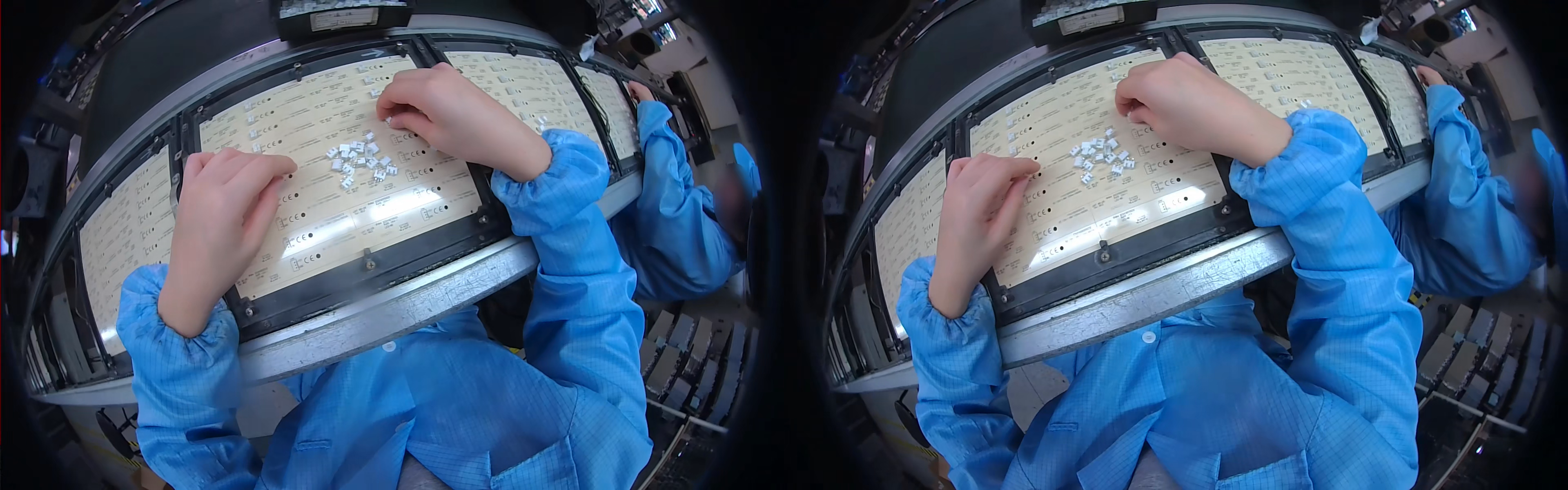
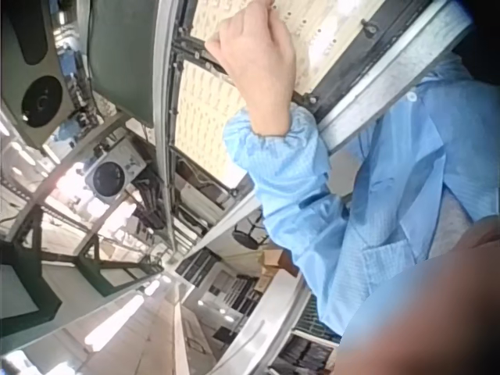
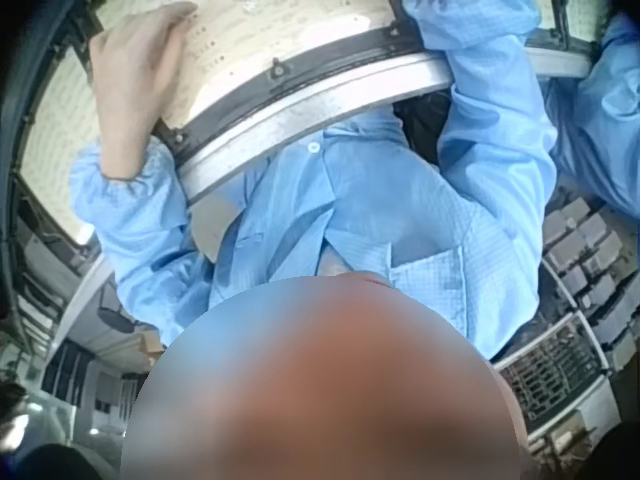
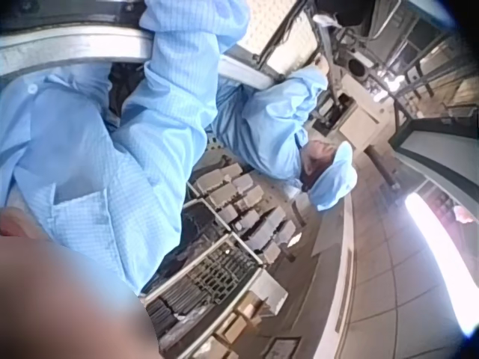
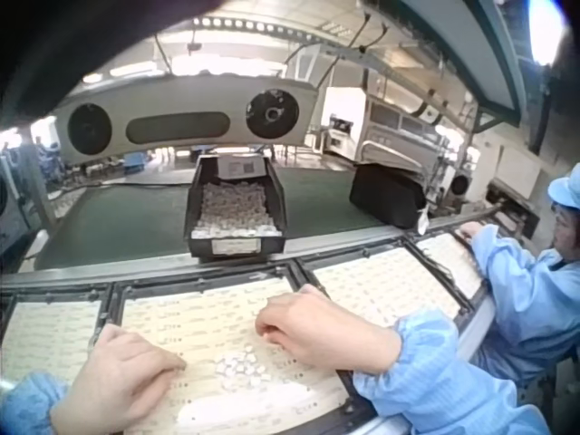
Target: Placing small electronic components onto a circuit board or template.
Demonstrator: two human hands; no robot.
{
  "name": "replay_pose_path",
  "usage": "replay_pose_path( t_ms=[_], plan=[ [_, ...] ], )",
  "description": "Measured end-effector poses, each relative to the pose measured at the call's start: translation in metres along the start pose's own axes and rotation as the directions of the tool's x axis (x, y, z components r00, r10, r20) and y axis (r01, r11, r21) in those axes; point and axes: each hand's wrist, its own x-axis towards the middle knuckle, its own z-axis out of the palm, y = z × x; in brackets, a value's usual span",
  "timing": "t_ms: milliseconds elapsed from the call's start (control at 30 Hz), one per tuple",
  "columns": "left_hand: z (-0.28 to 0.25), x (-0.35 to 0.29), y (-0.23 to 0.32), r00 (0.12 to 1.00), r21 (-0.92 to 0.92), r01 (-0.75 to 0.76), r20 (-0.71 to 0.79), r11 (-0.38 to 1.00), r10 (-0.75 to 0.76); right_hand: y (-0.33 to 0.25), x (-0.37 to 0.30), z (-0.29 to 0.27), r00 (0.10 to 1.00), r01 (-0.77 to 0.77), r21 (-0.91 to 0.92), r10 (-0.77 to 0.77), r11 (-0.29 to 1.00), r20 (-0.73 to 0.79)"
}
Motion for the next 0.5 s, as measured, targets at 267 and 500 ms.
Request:
replay_pose_path(
  t_ms=[267,500],
  plan=[
    [0.003,0.000,-0.001,0.996,-0.059,0.065,-0.064,0.996,-0.068,-0.001,0.005,0.003,0.983,0.100,-0.116,-0.116,0.988,-0.143],
    [0.000,-0.002,-0.012,1.000,0.029,0.024,-0.014,0.999,-0.024,0.005,0.012,0.022,0.964,0.242,0.045,-0.234,0.969,-0.129]
  ],
)
